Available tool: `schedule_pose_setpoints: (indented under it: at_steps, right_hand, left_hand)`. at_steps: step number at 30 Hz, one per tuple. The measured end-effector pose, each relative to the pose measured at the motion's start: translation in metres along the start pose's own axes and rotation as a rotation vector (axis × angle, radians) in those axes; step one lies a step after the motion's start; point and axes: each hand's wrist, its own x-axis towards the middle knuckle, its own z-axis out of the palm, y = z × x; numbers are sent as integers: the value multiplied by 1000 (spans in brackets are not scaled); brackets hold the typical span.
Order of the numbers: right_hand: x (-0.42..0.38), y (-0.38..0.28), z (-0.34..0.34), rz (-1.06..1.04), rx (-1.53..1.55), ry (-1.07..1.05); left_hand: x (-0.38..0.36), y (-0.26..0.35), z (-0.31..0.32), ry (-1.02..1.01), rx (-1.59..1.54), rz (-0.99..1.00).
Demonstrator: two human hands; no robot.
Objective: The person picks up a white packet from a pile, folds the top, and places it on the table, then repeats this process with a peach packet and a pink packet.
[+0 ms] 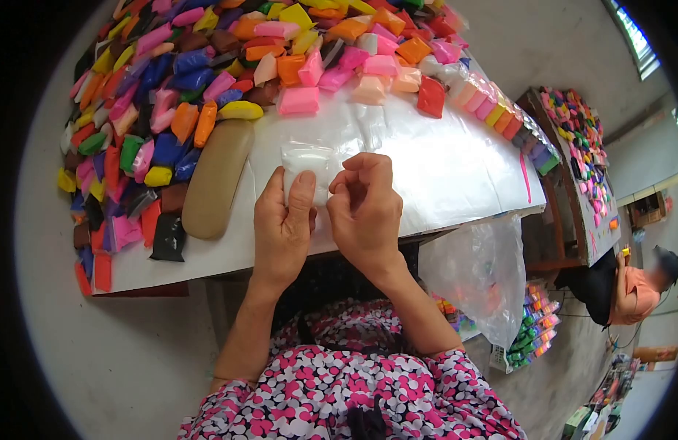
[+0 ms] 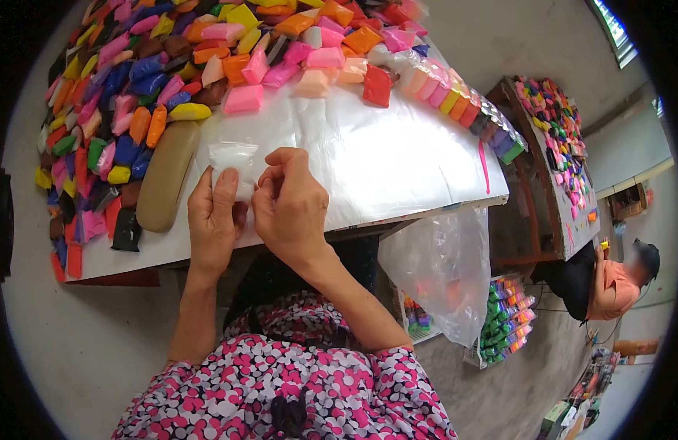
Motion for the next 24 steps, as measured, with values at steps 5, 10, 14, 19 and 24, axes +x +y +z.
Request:
schedule_pose_setpoints:
  at_steps: [5,10,14,19,24]
  right_hand:
    - [4,-6,-9,66,201,-71]
    - [5,-10,-2,27,123,-61]
    - [3,-7,2,-54,2,-35]
    - [3,-6,-6,82,174,-96]
    - [3,-7,-5,106,218,-129]
  left_hand:
    - [0,1,-1,-18,-10,-19]
    - [0,2,2,30,54,42]
    - [1,-1,4,55,127,134]
    - [-1,5,2,14,6,-11]
    - [-1,3,2,3,-6,4]
